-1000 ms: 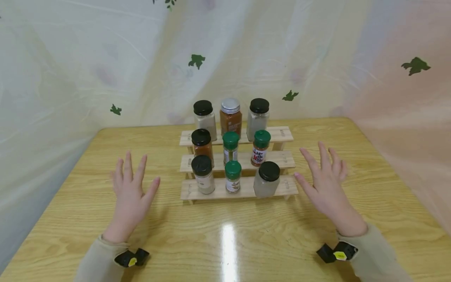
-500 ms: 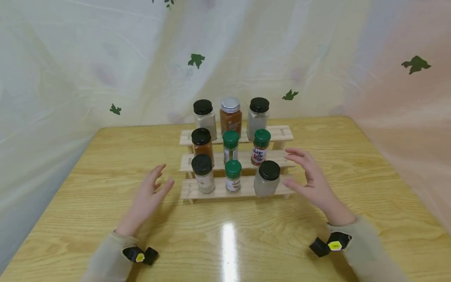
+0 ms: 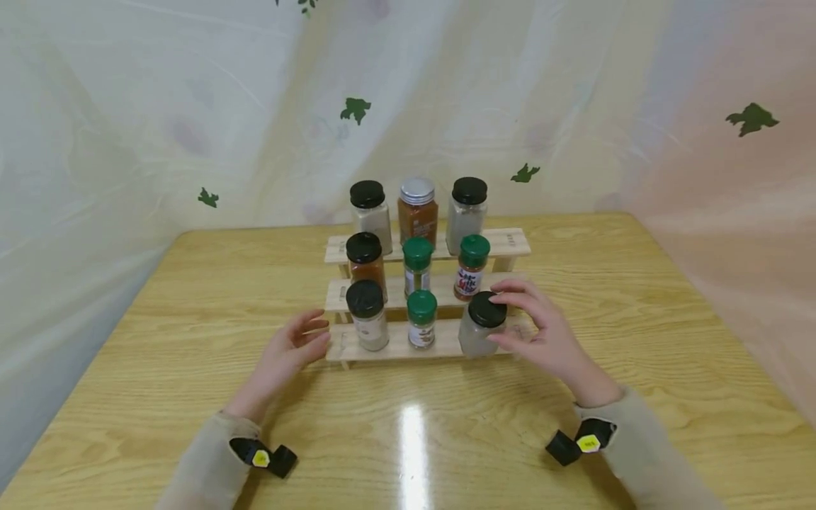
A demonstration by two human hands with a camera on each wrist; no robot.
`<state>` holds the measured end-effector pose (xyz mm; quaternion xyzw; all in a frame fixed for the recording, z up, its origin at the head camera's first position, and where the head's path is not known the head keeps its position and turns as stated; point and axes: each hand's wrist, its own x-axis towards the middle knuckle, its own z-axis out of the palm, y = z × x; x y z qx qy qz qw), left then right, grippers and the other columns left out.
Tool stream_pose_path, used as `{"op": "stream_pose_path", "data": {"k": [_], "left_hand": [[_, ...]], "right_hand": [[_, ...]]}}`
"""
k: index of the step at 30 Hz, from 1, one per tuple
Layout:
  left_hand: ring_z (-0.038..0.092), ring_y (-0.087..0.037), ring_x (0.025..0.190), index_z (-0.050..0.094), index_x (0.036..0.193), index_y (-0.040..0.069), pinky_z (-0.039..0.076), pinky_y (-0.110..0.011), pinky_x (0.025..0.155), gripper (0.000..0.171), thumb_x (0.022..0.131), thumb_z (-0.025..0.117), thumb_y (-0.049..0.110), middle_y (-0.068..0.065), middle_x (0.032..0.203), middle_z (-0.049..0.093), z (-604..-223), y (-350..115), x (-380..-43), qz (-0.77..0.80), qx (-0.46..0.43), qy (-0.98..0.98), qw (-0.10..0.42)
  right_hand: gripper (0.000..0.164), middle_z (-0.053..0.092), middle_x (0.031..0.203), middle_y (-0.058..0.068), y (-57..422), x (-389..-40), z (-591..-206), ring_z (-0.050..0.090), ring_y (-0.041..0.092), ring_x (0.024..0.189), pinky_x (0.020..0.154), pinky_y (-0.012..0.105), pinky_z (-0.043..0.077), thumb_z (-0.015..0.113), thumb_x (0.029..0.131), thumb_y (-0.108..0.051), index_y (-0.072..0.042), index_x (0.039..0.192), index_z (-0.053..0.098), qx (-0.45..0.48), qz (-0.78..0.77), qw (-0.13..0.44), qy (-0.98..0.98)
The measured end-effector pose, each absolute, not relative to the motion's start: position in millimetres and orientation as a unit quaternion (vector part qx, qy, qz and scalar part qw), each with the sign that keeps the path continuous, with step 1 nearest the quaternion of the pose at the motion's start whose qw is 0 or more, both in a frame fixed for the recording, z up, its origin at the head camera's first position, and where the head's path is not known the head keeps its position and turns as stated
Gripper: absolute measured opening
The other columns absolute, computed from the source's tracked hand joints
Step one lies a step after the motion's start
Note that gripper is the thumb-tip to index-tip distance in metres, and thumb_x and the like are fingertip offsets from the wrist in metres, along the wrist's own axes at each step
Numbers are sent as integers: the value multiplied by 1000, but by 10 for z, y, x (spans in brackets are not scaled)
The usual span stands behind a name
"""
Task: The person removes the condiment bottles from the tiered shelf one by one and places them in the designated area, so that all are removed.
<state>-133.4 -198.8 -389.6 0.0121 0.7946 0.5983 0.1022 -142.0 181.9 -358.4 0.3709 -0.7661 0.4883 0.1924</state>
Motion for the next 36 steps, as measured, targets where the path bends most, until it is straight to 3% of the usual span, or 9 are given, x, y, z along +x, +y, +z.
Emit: {"op": "stream_pose_path", "data": {"k": [5,8,12,16,20,36], "left_hand": [[57,-9,103,37,141,0,49,-18,81,54,93,59,12,-24,131,48,-3955,-1994,-1343,621,-2,777,104],[58,0,91,38,139,-3,50,-18,78,52,92,58,6,-18,120,54,-3997,-1997,-1346,639,-6,763,103],[58,1,86,39,138,-6,51,-18,76,51,92,57,2,-4,107,57,-4041,-1991,-1363,656,-11,747,103],[58,0,86,42,135,-8,52,-18,76,47,92,57,1,2,102,58,-4064,-1988,-1373,656,-18,748,101],[57,0,86,43,133,-10,51,-17,76,45,91,57,0,4,99,57,-4078,-1989,-1361,656,-21,748,99],[56,0,87,45,131,-11,50,-16,76,45,91,59,2,3,99,57,-4103,-2002,-1355,642,-11,761,91]], "right_hand": [[62,53,120,19,1793,-1393,-3664,45,-5,115,90,11,41,78,61,17,1,116,54,334,460,174,-804],[65,55,119,10,1774,-1379,-3710,45,-8,114,89,13,42,79,60,15,1,117,51,323,453,176,-812],[67,55,120,-1,1769,-1373,-3726,46,-7,113,89,15,43,79,59,17,1,117,49,318,459,179,-810],[65,56,118,9,1780,-1376,-3719,45,-8,112,87,18,46,78,62,15,0,118,48,315,454,166,-817],[63,55,117,19,1786,-1380,-3707,44,-9,113,84,24,50,78,64,14,0,118,48,316,449,153,-822],[63,56,123,22,1746,-1328,-3701,49,-1,111,80,41,54,77,65,15,1,119,48,283,438,163,-838]]}}
